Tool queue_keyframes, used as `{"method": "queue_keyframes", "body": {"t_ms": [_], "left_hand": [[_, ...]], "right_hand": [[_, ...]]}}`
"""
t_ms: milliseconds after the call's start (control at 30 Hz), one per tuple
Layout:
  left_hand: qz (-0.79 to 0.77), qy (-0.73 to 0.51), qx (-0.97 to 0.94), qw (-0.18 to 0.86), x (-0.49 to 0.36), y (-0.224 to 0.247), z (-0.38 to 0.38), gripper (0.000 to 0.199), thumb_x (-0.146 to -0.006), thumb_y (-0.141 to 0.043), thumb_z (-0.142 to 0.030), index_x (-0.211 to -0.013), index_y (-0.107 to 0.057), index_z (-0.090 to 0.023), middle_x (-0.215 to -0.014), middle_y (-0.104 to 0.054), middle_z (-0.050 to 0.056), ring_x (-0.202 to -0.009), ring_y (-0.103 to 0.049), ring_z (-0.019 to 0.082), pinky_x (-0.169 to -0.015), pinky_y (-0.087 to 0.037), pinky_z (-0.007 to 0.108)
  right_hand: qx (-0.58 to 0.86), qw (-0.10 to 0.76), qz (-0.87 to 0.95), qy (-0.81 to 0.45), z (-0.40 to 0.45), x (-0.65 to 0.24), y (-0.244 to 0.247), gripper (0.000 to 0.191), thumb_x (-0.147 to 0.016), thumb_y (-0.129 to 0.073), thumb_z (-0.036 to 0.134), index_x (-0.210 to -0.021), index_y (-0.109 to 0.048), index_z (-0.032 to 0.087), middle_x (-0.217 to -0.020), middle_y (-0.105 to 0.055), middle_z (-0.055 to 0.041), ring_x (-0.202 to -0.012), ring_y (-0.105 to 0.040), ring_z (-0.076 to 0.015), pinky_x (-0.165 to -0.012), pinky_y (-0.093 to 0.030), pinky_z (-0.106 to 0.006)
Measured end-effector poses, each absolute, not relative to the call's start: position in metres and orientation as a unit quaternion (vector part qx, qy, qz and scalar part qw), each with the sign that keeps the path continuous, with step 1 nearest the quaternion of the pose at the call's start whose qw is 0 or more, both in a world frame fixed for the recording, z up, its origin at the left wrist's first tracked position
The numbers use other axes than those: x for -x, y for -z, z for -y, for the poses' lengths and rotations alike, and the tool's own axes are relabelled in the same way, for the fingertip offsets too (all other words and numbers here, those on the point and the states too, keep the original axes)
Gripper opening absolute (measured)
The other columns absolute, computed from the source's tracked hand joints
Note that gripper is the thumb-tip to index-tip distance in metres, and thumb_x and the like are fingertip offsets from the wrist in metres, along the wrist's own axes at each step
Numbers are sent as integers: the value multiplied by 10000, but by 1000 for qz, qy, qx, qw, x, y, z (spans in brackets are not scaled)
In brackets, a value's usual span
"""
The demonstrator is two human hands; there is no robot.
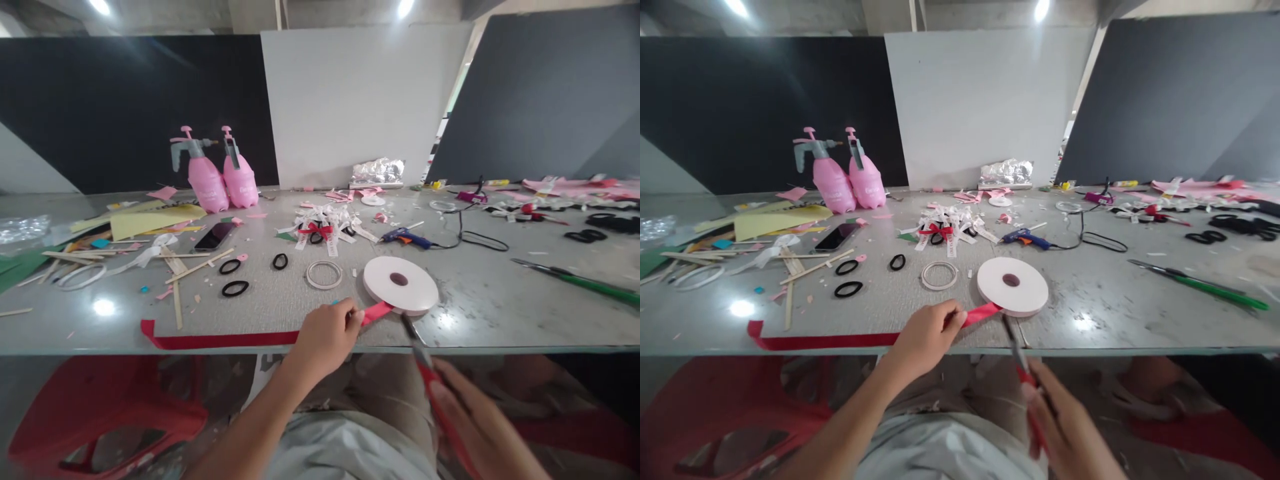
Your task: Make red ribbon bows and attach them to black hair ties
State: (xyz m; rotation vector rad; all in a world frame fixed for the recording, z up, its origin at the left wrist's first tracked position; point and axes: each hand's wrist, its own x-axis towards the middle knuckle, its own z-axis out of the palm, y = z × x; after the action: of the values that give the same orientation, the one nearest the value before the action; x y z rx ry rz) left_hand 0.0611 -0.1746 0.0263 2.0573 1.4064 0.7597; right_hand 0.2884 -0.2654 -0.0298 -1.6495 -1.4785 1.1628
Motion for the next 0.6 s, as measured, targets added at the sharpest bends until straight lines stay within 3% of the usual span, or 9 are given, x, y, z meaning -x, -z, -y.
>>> {"method": "queue_keyframes", "body": {"t_ms": [167, 400, 600], "left_hand": [[-527, -315, -731, 297, -60, -31, 189, 322, -931, -422, -405, -734, -578, -204, -590, -541, -8, -541, -431, 134, -541, -229, 258], [-509, -357, -707, 337, -66, -21, 187, 338, -899, -488, -461, -711, -547, -187, -678, -560, 4, -617, -473, 130, -591, -319, 246], [-438, -447, -635, 452, -78, -15, 178, 208, -825, -596, -365, -765, -555, -170, -1153, -602, 91, -724, -535, 117, -659, -413, 252]], "right_hand": [[594, 258, 578, -496, 274, -248, 40, 621, -893, -366, 613, -1302, -479, 159, -454, -502, 53, -408, -540, -152, -513, -448, -257], [550, 278, 600, -510, 246, -249, 15, 466, -926, -377, 532, -1173, -508, 158, -517, -522, 47, -444, -523, -133, -487, -407, -233], [541, 276, 604, -516, 245, -260, -12, 375, -931, -404, 512, -1016, -536, 171, -548, -549, 33, -453, -518, -111, -487, -376, -217]]}}
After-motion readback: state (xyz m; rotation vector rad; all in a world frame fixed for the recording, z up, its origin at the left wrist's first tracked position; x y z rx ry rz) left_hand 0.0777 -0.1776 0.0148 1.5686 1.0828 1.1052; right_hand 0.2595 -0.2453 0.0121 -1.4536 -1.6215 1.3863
